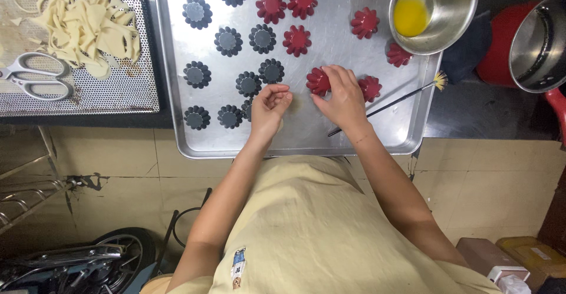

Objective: The person picks up small round dough discs, brushes them with egg wash using a pastry brush, and presses them onto red flower-shaped pastry molds arranged on a baking tray, repeating the cycle for successive molds while discarding dough scraps on a side tray.

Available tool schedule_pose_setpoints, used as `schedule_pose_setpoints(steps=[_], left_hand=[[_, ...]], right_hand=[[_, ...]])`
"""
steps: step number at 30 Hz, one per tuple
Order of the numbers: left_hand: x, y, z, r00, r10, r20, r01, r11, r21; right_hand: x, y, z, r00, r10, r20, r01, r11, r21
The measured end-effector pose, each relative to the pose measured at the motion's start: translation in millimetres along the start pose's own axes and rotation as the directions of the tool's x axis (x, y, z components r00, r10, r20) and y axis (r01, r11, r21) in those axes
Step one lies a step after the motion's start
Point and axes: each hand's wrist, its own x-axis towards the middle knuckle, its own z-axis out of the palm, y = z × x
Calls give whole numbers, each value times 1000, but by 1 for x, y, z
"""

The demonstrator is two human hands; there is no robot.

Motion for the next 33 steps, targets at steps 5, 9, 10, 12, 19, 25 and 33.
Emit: schedule_pose_setpoints(steps=[5, 9, 10, 12, 19, 25, 33], left_hand=[[6, 14, 14, 992, 104, 66, -121, 930, 348], [22, 36, 41, 955, 246, 165, -291, 670, 683], [28, 41, 47, 948, 253, 191, -311, 624, 717], [40, 49, 56, 962, 179, 207, -273, 580, 767], [69, 45, 64, 959, -32, 282, -241, 438, 866], [84, 41, 77, 957, -207, 205, -132, 317, 939], [80, 39, 80, 960, -185, 209, -154, 272, 950]], right_hand=[[2, 4, 10, 1000, 1, 27, 0, 1000, -15], [3, 8, 7, 1000, -7, 1, 7, 1000, -2], [3, 9, 5, 999, -13, -38, 13, 1000, 9], [1, 10, 1, 998, 35, -46, -33, 998, 51], [-1, 14, -1, 997, 71, -6, -70, 988, 137], [6, 18, -1, 992, 72, 100, -81, 994, 80], [1, 16, -1, 993, 67, 97, -71, 997, 43]])
